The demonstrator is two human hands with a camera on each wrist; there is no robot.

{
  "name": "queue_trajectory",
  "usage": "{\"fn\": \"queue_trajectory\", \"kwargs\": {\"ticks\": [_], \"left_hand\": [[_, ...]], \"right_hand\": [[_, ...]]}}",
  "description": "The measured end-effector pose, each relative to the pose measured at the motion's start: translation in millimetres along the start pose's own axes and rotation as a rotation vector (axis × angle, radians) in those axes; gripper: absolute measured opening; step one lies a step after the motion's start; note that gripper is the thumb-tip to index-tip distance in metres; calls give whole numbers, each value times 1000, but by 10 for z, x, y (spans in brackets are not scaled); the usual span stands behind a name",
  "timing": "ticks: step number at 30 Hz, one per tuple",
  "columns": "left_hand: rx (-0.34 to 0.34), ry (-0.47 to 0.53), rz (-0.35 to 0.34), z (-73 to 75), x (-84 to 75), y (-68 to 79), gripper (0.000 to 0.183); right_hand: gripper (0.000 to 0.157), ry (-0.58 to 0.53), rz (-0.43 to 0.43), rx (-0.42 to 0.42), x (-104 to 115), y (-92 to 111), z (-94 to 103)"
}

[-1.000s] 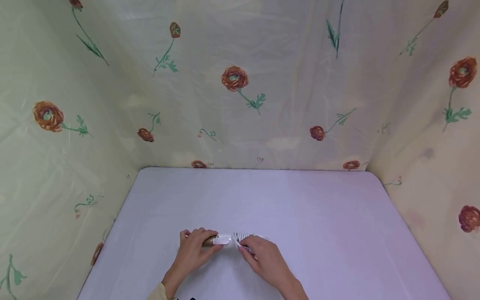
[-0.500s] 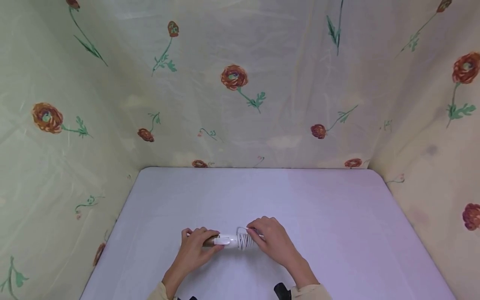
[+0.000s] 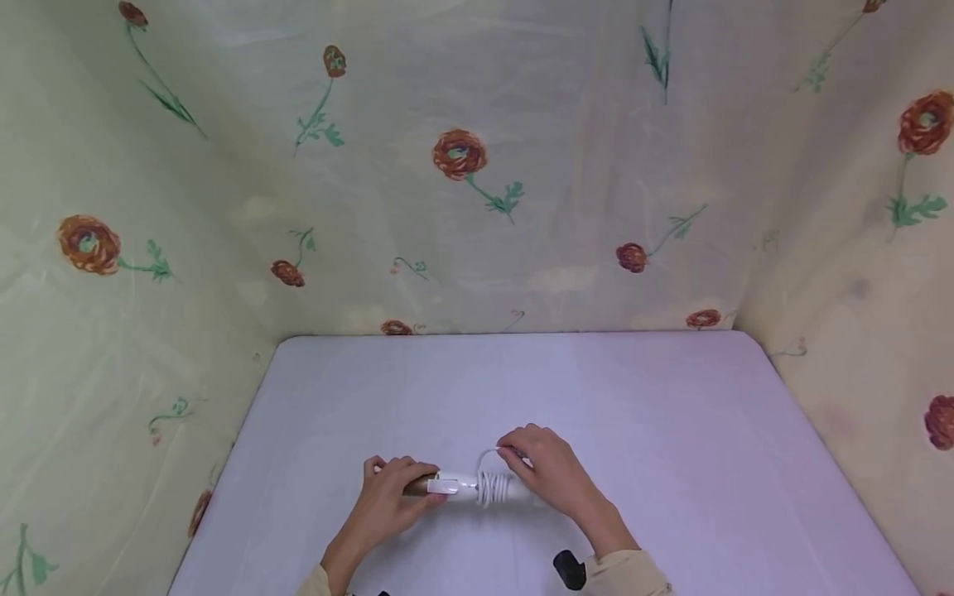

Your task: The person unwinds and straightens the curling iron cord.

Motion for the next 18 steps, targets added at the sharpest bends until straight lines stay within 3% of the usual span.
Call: {"fn": "queue_trajectory", "kwargs": {"ticks": [5, 12, 18], "left_hand": [[46, 18, -4, -1, 34, 34, 44], [73, 73, -86, 31, 46, 84, 41], [105, 131, -97, 49, 73, 124, 40]], "right_hand": [[7, -19, -5, 22, -38, 5, -34], [8, -95, -35, 105, -109, 100, -152], [11, -118, -44, 124, -155, 172, -252]]}}
Point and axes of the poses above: each hand's wrist, its own y-axis away from the middle knuckle, its own z-axis out of the back of the hand, x = y × z, the point moved 6 cm from there along -y, towards the middle knuckle, and after that the axes turned 9 degrees about -x, right-handed, at the moved point
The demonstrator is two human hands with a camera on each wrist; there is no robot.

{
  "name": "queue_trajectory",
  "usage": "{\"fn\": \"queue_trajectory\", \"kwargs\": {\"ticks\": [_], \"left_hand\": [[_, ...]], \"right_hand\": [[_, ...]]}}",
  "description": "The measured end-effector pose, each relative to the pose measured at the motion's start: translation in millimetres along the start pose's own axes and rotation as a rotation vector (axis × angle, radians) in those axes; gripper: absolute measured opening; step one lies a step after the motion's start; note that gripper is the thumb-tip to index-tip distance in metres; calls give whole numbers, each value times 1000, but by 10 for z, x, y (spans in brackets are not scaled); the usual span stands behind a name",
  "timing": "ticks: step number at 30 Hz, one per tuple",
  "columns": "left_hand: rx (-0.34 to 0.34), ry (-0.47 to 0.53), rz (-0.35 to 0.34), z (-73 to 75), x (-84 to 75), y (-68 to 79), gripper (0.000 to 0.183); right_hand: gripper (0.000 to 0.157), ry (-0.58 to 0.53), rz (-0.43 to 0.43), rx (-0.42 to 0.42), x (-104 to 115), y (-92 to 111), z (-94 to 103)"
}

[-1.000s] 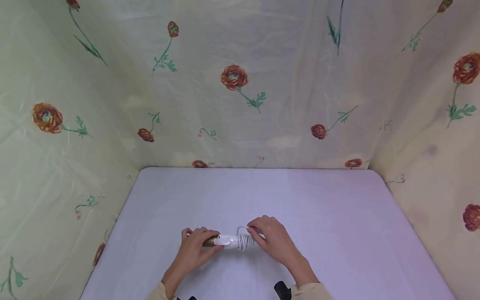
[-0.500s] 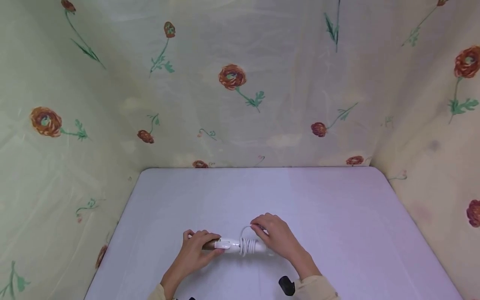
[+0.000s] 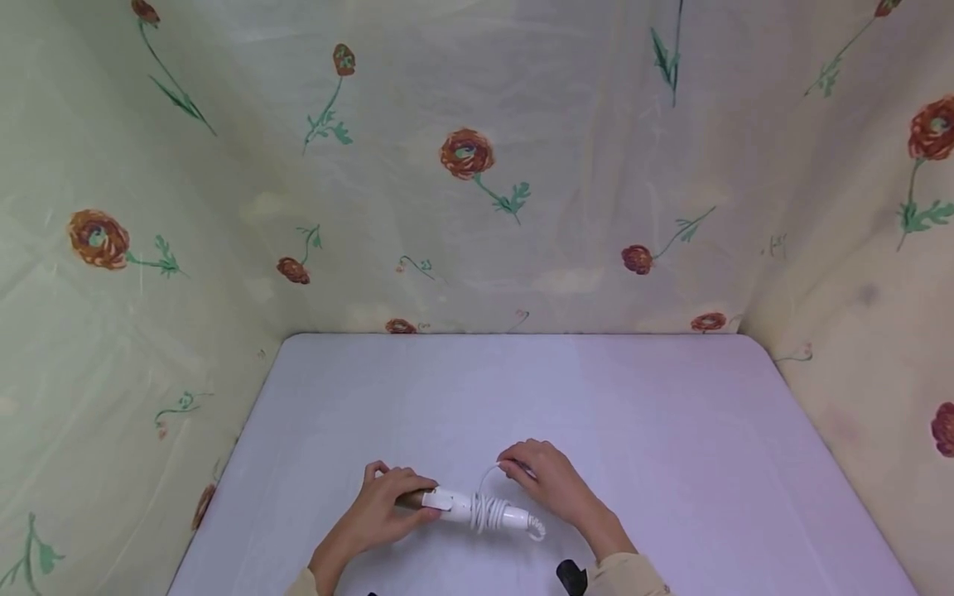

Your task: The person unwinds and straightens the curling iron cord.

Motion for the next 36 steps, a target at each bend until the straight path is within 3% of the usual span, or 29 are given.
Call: {"fn": "queue_trajectory", "kwargs": {"ticks": [15, 21, 27, 31, 36], "left_hand": [[10, 49, -9, -42, -12, 21, 41], [-47, 33, -20, -27, -28, 4, 40], [-97, 38, 24, 6, -18, -41, 40], [-100, 22, 67, 18, -10, -61, 40], [-98, -27, 100, 39, -14, -92, 41]], "right_hand": [[14, -68, -110, 13, -144, 244, -198], [12, -85, -108, -28, -113, 295, -268], [10, -85, -138, -21, -102, 388, -352], [7, -24, -219, -35, -121, 458, -397], [12, 121, -109, -116, -66, 518, -429]]}}
Point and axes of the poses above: each hand's wrist, its own y-axis away from the middle knuckle, its own z-axis out of the back of the hand, x = y × z, the point moved 6 cm from there along -y, towards the middle knuckle, and after that the axes turned 9 degrees about -x, right-handed, at the moved point
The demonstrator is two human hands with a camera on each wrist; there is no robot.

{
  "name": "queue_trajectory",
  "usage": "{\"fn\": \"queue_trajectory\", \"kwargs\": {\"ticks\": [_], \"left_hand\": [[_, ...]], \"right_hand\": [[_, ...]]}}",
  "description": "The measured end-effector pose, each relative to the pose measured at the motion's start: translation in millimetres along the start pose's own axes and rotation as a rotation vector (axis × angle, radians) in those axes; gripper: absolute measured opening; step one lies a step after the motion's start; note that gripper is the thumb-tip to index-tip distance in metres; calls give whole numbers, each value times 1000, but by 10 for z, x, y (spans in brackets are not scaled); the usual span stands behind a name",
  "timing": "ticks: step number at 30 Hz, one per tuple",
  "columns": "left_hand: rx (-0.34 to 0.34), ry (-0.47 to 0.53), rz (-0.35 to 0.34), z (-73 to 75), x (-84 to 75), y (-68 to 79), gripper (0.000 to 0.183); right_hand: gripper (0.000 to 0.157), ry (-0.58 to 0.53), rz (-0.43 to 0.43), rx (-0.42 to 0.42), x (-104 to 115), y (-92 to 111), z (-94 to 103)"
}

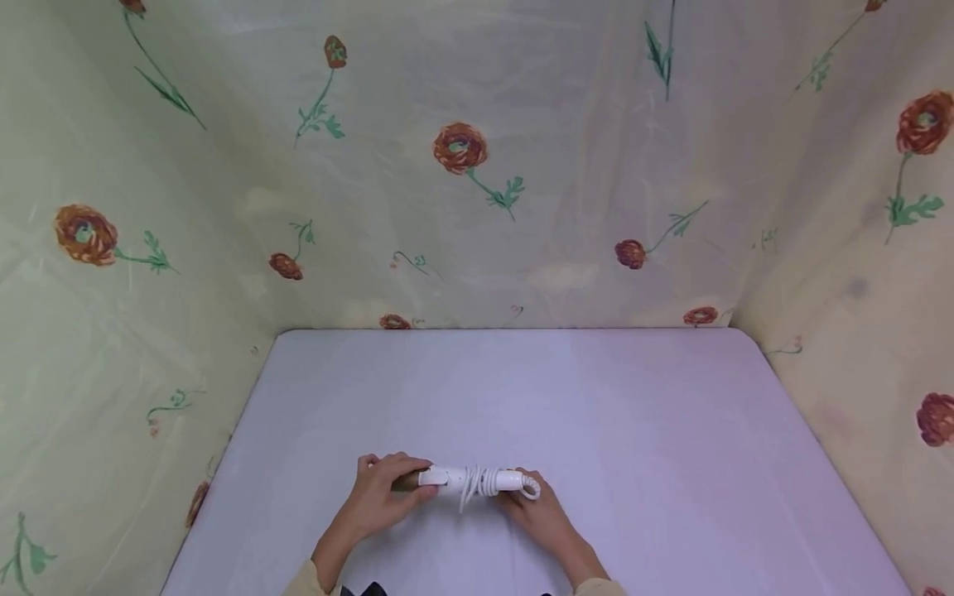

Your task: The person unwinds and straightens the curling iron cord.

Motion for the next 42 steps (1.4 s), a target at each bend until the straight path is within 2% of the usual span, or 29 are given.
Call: {"fn": "queue_trajectory", "kwargs": {"ticks": [2, 3, 9, 13, 17, 20, 24, 30, 33, 35, 38, 42], "left_hand": [[7, -17, 16, -14, 8, -7, 41], [13, -24, 27, -23, 15, -12, 42], [13, -40, 71, -28, 23, -41, 44], [2, -42, 87, -13, 8, -55, 43], [-5, -58, 100, -30, 13, -66, 41], [-12, -55, 120, -31, 18, -78, 41], [-24, -51, 136, -22, 15, -93, 42], [-38, -80, 145, -58, 7, -131, 42], [-35, -82, 149, -93, -13, -134, 43], [-37, -82, 142, -107, -32, -124, 43], [-53, -91, 120, -111, -50, -103, 42], [-75, -104, 108, -91, -49, -101, 41]], "right_hand": [[18, 0, 32, -13, 21, 23, -10], [17, -14, 13, 4, 21, 29, -22], [15, -110, -44, -13, 58, 39, -69], [16, -113, -44, -71, 107, 49, -66], [18, -97, 1, -139, 204, 72, -25], [23, -125, 3, -165, 287, 101, 13], [28, -248, -116, -158, 366, 143, 39], [11, -471, -416, -156, 419, 166, 38], [11, -532, -527, -159, 419, 174, 29], [10, -538, -562, -152, 423, 172, 26], [8, -507, -522, -107, 459, 132, 32], [8, -441, -354, -37, 562, 19, 102]]}}
Point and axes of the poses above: each hand's wrist, its own y-axis away from the middle knuckle, its own z-axis out of the back of the hand, x = y × z, the point moved 6 cm from there along -y, towards the middle knuckle, and after that the axes turned 9 degrees about -x, right-handed, at the moved point
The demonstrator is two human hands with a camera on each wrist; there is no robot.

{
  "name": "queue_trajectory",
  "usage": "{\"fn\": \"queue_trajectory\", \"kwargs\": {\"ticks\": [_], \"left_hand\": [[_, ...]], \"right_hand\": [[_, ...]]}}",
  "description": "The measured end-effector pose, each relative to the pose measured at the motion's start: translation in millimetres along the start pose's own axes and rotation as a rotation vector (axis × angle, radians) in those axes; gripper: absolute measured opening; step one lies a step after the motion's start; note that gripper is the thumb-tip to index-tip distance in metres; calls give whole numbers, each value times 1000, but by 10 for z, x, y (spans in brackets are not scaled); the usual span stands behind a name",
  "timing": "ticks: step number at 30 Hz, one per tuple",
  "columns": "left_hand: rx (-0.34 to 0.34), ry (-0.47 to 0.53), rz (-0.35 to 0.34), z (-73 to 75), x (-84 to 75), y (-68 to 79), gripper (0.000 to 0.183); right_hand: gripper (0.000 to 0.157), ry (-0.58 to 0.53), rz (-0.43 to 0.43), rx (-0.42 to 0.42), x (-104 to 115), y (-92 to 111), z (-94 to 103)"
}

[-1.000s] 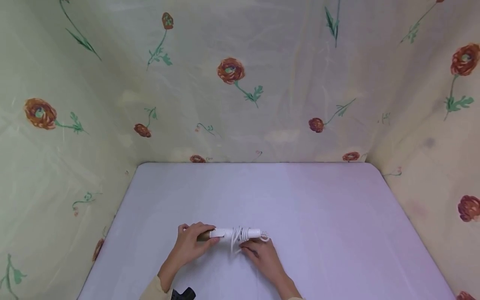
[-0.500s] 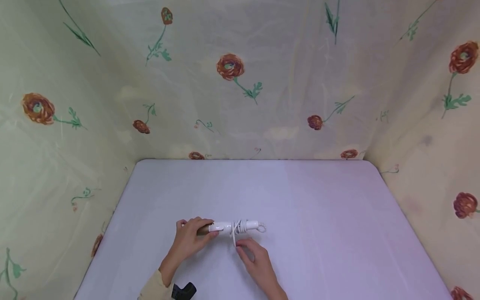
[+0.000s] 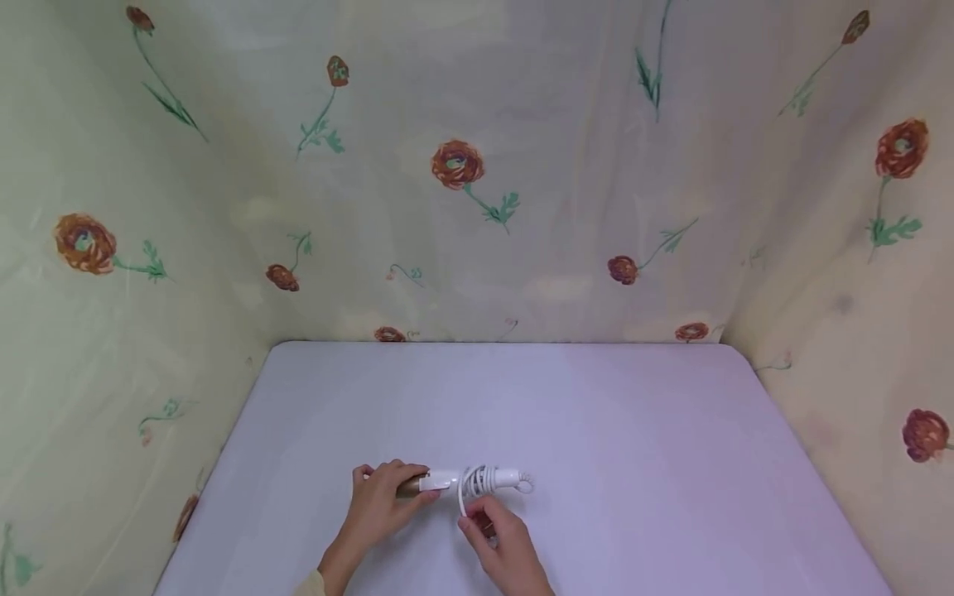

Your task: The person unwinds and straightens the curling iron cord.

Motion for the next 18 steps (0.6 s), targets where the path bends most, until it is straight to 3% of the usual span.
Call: {"fn": "queue_trajectory", "kwargs": {"ticks": [11, 18], "left_hand": [[-12, -6, -2, 17, -5, 6, 39], [7, -3, -27, 3, 0, -17, 39]], "right_hand": [[10, 120, 217, 54, 297, -115, 176], [11, 152, 217, 84, 347, -153, 196]]}}
Point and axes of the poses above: each hand's wrist, its own y-axis away from the middle knuckle, its own z-axis out of the back of the hand, x = y × z, the point moved 6 cm from there along -y, towards the middle knuckle, and after that the axes turned 9 degrees about -x, right-handed, at the moved point
